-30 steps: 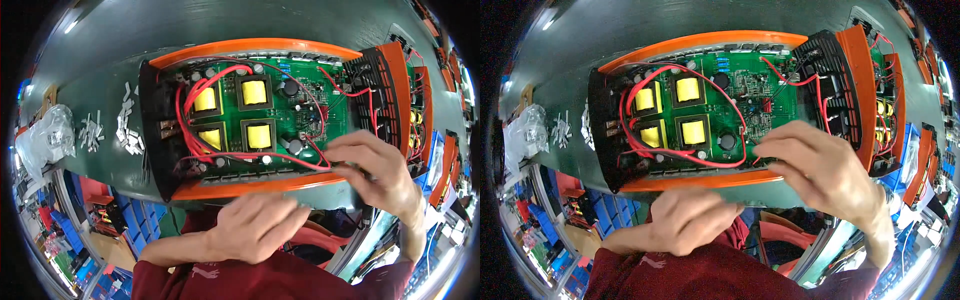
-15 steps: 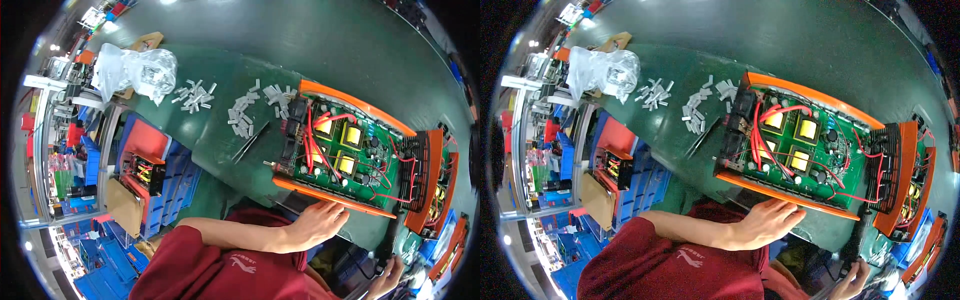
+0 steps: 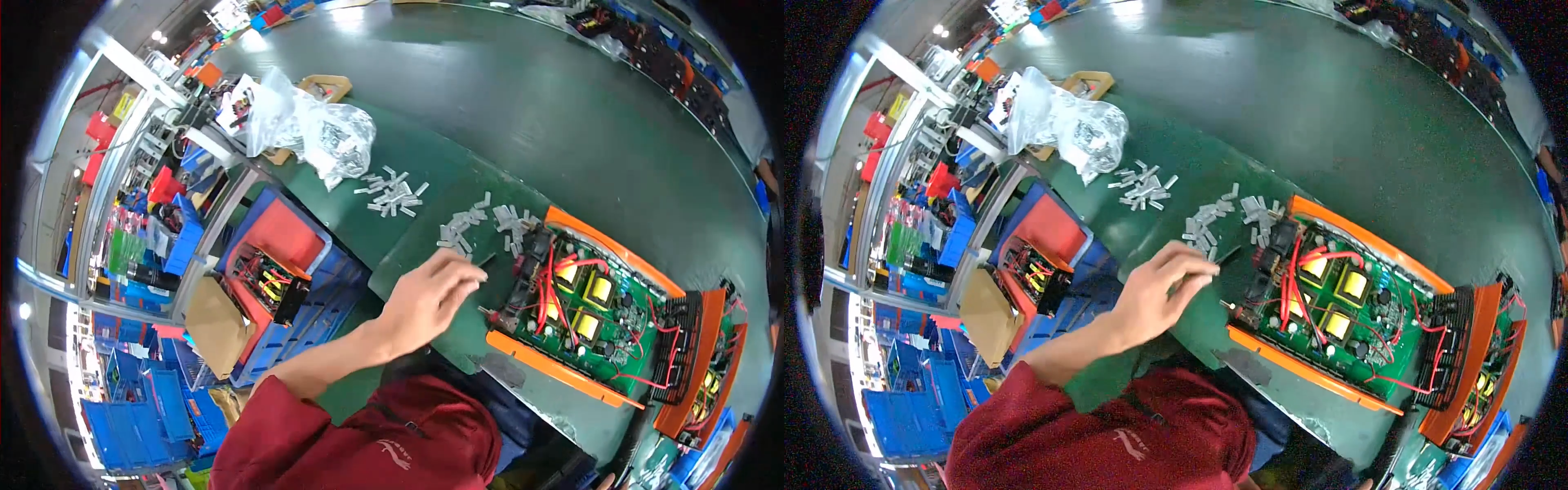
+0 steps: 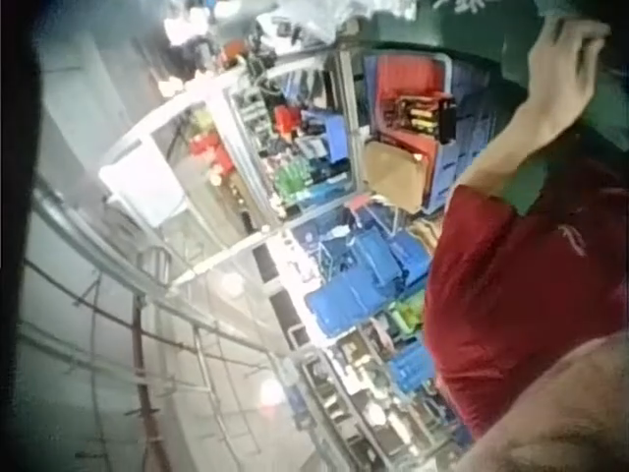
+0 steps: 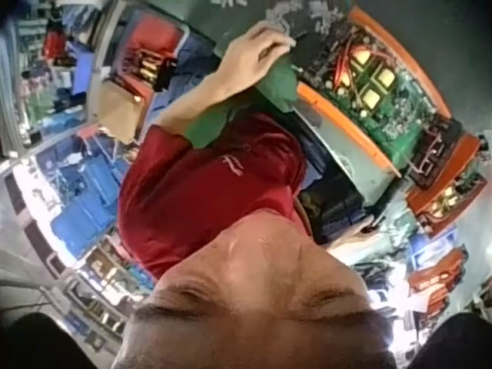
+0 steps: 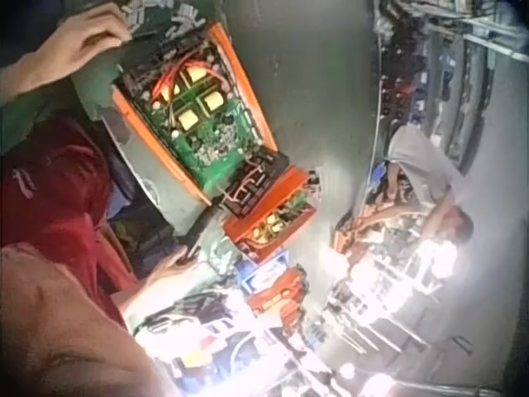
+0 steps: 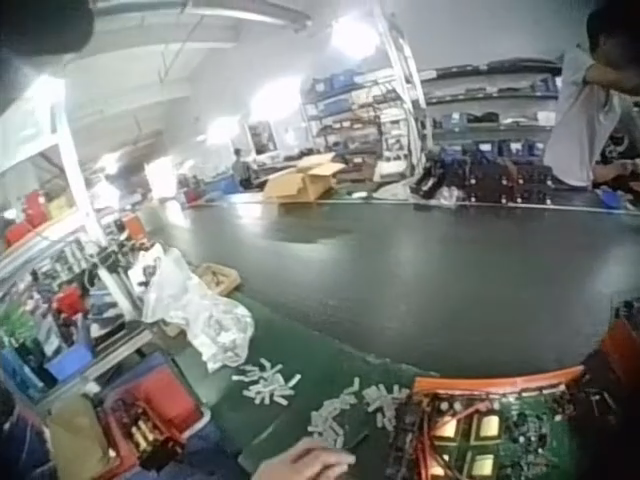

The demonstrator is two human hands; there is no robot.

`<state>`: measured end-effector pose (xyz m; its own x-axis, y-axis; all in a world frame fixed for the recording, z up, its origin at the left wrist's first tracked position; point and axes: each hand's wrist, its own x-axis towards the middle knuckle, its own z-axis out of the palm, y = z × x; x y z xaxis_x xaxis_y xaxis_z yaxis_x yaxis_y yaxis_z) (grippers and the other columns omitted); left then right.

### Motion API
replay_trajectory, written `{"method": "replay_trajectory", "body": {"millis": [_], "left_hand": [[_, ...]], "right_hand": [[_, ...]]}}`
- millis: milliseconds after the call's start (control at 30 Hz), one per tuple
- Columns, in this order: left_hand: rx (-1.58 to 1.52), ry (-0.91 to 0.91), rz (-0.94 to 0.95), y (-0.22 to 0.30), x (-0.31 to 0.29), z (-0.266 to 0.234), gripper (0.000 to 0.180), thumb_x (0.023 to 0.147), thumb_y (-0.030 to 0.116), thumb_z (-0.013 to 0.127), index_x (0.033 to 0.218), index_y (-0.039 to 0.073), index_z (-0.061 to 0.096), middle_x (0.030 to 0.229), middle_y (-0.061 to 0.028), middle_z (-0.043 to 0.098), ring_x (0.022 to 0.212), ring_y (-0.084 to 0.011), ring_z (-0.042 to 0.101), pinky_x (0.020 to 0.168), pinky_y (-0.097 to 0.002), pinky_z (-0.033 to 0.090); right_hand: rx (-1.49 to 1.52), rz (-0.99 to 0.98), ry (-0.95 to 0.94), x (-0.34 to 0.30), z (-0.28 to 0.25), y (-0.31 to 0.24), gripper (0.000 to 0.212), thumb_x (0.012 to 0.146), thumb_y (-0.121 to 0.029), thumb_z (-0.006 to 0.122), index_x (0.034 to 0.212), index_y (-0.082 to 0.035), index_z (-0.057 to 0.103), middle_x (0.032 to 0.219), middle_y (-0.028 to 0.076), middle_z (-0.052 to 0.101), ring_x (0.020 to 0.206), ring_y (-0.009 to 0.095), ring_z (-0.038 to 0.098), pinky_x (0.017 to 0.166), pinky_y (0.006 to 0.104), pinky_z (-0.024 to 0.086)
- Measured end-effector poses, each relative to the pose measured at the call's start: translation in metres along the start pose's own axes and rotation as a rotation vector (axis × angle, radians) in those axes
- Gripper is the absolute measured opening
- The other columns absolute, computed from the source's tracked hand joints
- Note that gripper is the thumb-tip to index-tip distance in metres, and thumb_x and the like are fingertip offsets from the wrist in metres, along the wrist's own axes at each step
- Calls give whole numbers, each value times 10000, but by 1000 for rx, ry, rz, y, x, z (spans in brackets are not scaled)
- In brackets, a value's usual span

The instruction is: Assembling and fastening components into electronic power units on a factory production line.

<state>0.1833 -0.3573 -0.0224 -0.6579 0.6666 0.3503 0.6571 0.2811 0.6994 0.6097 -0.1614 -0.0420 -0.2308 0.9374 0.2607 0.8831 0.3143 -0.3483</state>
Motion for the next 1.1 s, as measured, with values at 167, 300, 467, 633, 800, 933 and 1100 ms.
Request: {"method": "replay_trajectory", "body": {"millis": [167, 300, 467, 633, 800, 933, 1100], "left_hand": [[24, 44, -70, -65, 17, 1, 207, 923, 98, 713, 1124, 71, 673, 1062, -119, 653, 868, -257, 687, 714, -358, 542], [318, 189, -101, -100, 49, -41, 178, 923, 102, 693, 1096, 62, 689, 995, -124, 676, 906, -293, 696, 736, -362, 545], [453, 128, -79, -139, 82, -41, 243, 885, 83, 708, 1127, 66, 725, 1008, -159, 729, 872, -311, 705, 759, -394, 542], [541, -6, -133, -115, 93, -30, 245, 898, 106, 653, 1123, 47, 732, 1041, -187, 730, 893, -326, 711, 777, -405, 557], [627, -137, -177, -253, 90, -92, 272, 944, 119, 657, 1169, -34, 664, 1160, -199, 680, 1031, -337, 678, 904, -414, 525], [392, -113, -76, -237, 111, -87, 230, 988, 83, 602, 1185, -23, 655, 1192, -169, 657, 1112, -282, 633, 974, -392, 491], [125, -125, 194, 13, 97, -26, 132, 952, -18, 599, 1058, -23, 678, 1090, -127, 651, 997, -243, 624, 902, -328, 494]], "right_hand": [[62, -144, 40, 5, 12, 11, 369, 952, -299, 738, 1016, 60, 685, 832, 215, 628, 752, 370, 604, 723, 437, 509], [-76, -191, -41, 10, -4, -10, 408, 933, -315, 759, 1046, 68, 678, 846, 220, 624, 753, 366, 610, 702, 429, 508], [78, -89, 1, 7, 4, 1, 444, 923, -323, 768, 1075, 80, 662, 856, 219, 617, 754, 344, 619, 676, 439, 511], [47, 139, -84, -23, 9, -9, 446, 855, -178, 768, 1205, 34, 591, 1057, 228, 634, 967, 387, 639, 865, 423, 512], [494, 605, -473, -52, 2, -31, 598, 851, -323, 783, 1299, -3, 547, 948, 175, 676, 842, 237, 668, 764, 379, 547], [875, 723, -629, -101, 19, -31, 390, 865, -225, 784, 1131, -67, 547, 822, 3, 560, 718, 94, 546, 656, 273, 460], [993, 695, -835, -118, 24, -49, 376, 844, -123, 781, 1111, -69, 522, 785, 17, 573, 654, 96, 559, 599, 270, 463]]}}
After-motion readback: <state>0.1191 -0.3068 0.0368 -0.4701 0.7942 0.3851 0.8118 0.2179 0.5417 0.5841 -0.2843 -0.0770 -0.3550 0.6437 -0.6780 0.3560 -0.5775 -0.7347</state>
